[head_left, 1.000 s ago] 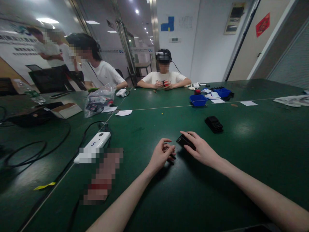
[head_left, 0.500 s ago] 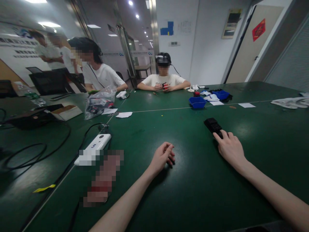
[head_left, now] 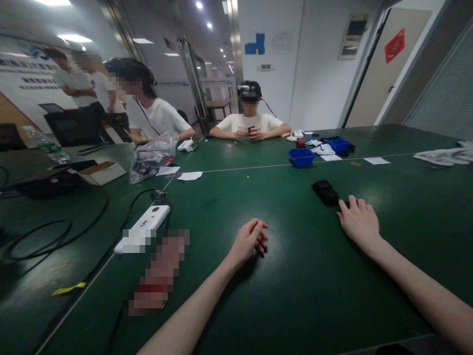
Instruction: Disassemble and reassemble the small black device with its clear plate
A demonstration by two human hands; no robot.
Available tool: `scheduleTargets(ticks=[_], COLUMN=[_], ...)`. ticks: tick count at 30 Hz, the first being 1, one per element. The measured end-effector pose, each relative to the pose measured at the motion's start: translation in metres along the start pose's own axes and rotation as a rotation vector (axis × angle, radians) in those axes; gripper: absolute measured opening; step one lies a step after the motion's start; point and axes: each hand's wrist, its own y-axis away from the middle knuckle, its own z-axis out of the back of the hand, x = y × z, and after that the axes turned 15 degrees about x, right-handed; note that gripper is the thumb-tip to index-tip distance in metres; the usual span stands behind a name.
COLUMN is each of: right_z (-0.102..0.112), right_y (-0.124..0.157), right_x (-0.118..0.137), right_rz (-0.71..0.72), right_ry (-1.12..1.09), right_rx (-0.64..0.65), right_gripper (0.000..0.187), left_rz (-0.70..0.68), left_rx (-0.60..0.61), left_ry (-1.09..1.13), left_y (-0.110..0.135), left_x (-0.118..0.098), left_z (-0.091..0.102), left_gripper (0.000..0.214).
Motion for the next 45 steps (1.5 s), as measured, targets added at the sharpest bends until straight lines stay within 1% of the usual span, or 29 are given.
scheduleTargets(ticks=[3,7,10,12,16,23,26,28,30,31,32,33,35,37,39,41,43,45], right_z=[0.011,0.021,0.021,0.017,0.012,0.022,0.026,0.027,0.028,0.029,0.029,0.029,0.030,0.030,0.031,0.032,0.033,0.034], right_y=[-0.010,-0.033,-0.048,-0.054,-0.056,-0.051,-0.049,-0.045,-0.038,-0.033,-0.028,-0.022,-0.010,0.002,0.012,0.019,0.022,0.021], right_x=[0.002,0.009,0.016,0.019,0.022,0.020,0.022,0.028,0.041,0.049,0.058,0.068,0.088,0.103,0.112,0.116,0.117,0.116], right_rz=[-0.018,-0.054,-0.057,-0.056,-0.068,-0.088,-0.062,0.010,0.133,0.204,0.274,0.337,0.411,0.498,0.612,0.722,0.790,0.809], right_ry=[-0.046,-0.118,-0.147,-0.165,-0.205,-0.348,-0.477,-0.635,-0.873,-1.020,-1.178,-1.345,-1.649,-1.854,-1.941,-1.944,-1.910,-1.839], right_rx=[-0.011,-0.020,0.000,0.022,0.024,-0.097,-0.109,-0.095,-0.038,0.019,0.094,0.200,0.394,0.561,0.703,0.796,0.828,0.809], right_gripper=[0.044,0.053,0.058,0.057,0.055,0.059,0.060,0.060,0.059,0.058,0.057,0.056,0.056,0.058,0.057,0.056,0.055,0.055], left_rz=[0.002,0.000,0.002,0.001,-0.007,0.006,-0.001,-0.004,-0.009,-0.015,-0.024,-0.034,-0.054,-0.076,-0.099,-0.117,-0.121,-0.117], left_rx=[0.000,0.000,0.003,0.008,0.015,0.017,0.019,0.014,0.004,-0.006,-0.021,-0.041,-0.097,-0.145,-0.170,-0.182,-0.188,-0.187], left_ry=[-0.010,-0.015,-0.012,-0.011,-0.010,-0.021,-0.029,-0.029,-0.019,-0.009,0.004,0.019,0.047,0.061,0.048,0.019,-0.004,-0.016], left_y=[0.000,-0.001,-0.001,-0.002,-0.002,-0.001,-0.001,-0.001,-0.001,-0.002,-0.002,-0.002,-0.003,-0.003,-0.003,-0.003,-0.002,-0.002], left_x=[0.000,0.001,0.002,0.002,0.002,0.001,0.001,0.002,0.002,0.002,0.001,0.001,0.001,0.000,0.000,0.001,0.002,0.003], left_z=[0.000,0.001,0.001,0.002,0.001,0.001,0.001,0.001,0.000,0.000,0.000,0.000,0.000,-0.001,0.000,0.000,0.002,0.003], left_gripper=[0.034,0.035,0.035,0.035,0.034,0.030,0.030,0.030,0.029,0.029,0.029,0.031,0.038,0.045,0.046,0.040,0.034,0.029])
